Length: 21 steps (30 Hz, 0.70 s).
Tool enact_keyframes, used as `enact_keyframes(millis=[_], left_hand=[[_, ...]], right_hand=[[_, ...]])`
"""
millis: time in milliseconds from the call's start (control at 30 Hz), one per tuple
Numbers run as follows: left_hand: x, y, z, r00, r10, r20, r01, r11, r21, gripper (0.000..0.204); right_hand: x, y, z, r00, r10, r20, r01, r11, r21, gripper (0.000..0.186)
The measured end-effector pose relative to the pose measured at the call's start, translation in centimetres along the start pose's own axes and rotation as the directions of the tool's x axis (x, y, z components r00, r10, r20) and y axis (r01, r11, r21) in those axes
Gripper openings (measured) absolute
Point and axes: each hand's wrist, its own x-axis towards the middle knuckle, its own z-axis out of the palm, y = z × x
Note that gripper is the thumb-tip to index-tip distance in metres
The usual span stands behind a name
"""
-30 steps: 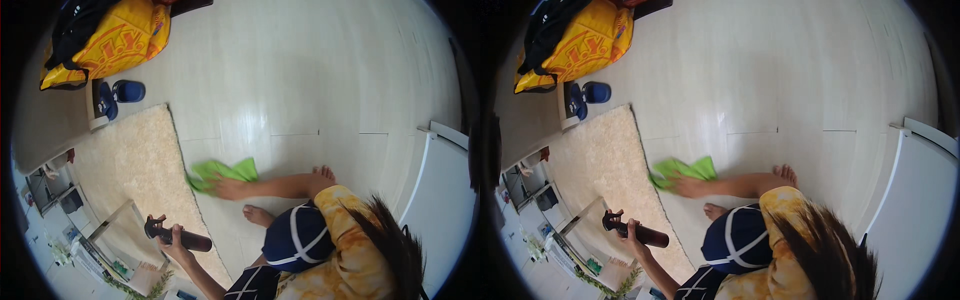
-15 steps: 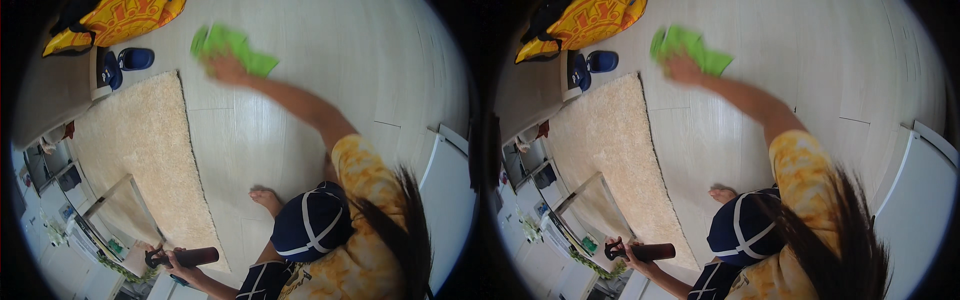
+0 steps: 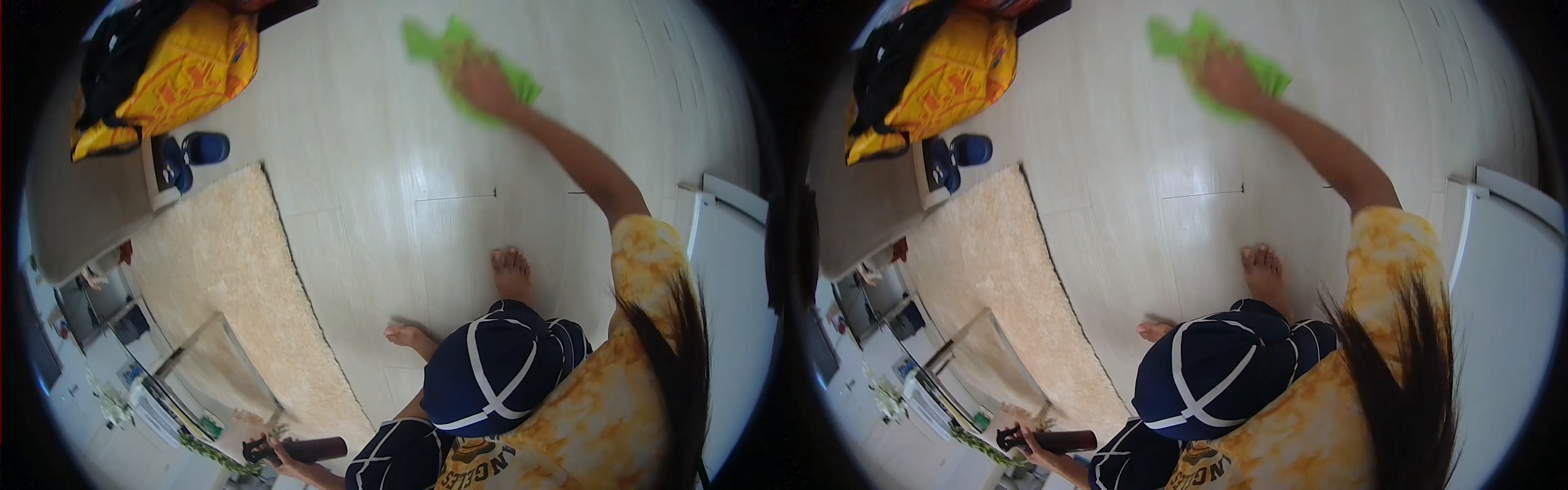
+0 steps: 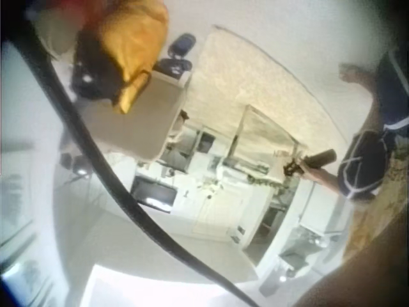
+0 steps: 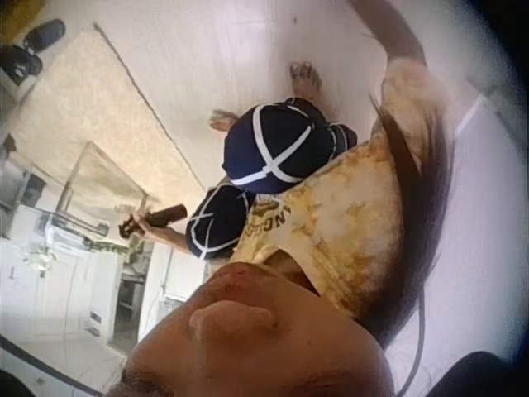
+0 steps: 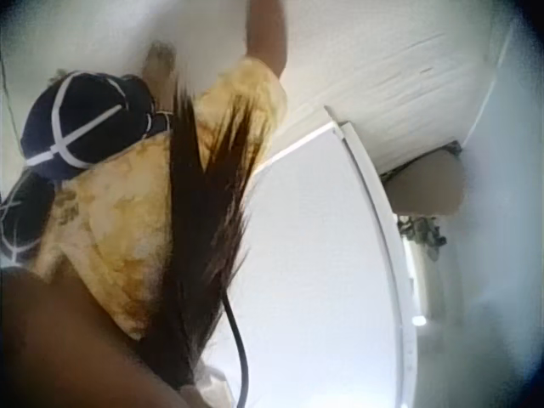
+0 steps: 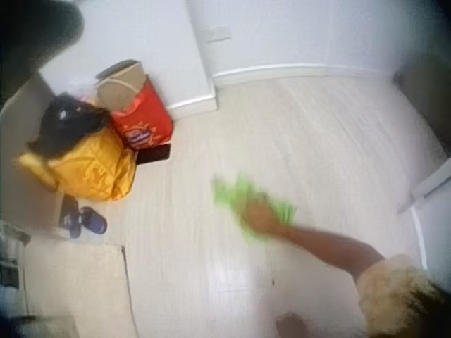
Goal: The person wipes the floor by hand using a green cloth while holding a spray bottle, moving across the room to clean near furniture and a rug.
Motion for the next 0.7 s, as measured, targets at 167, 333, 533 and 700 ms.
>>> enact_keyframes(millis=[167, 333, 533, 700], left_hand=[[5.6, -2.1, -1.6, 0.989, 0.014, 0.149, -0.010, 1.000, -0.029, 0.056], [4.1, 6.1, 4.8, 0.959, 0.171, 0.227, -0.168, 0.985, -0.032, 0.056], [2.5, 14.0, 12.6, 0.809, 0.406, 0.425, -0.369, 0.914, -0.170, 0.056], [2.5, 20.6, 21.7, 0.528, 0.541, 0.655, -0.347, 0.841, -0.415, 0.058]], right_hand=[[-5.8, 0.6, 0.8, 0.974, 0.220, -0.045, -0.220, 0.975, 0.019, 0.048], [-23.7, -6.7, -6.9, 0.894, -0.365, 0.262, 0.176, 0.821, 0.543, 0.043], [-10.9, 4.9, -2.5, 0.994, -0.110, -0.004, 0.107, 0.957, 0.269, 0.052], [-6.8, 10.8, -2.2, 0.762, 0.624, -0.173, -0.610, 0.782, 0.130, 0.048]])
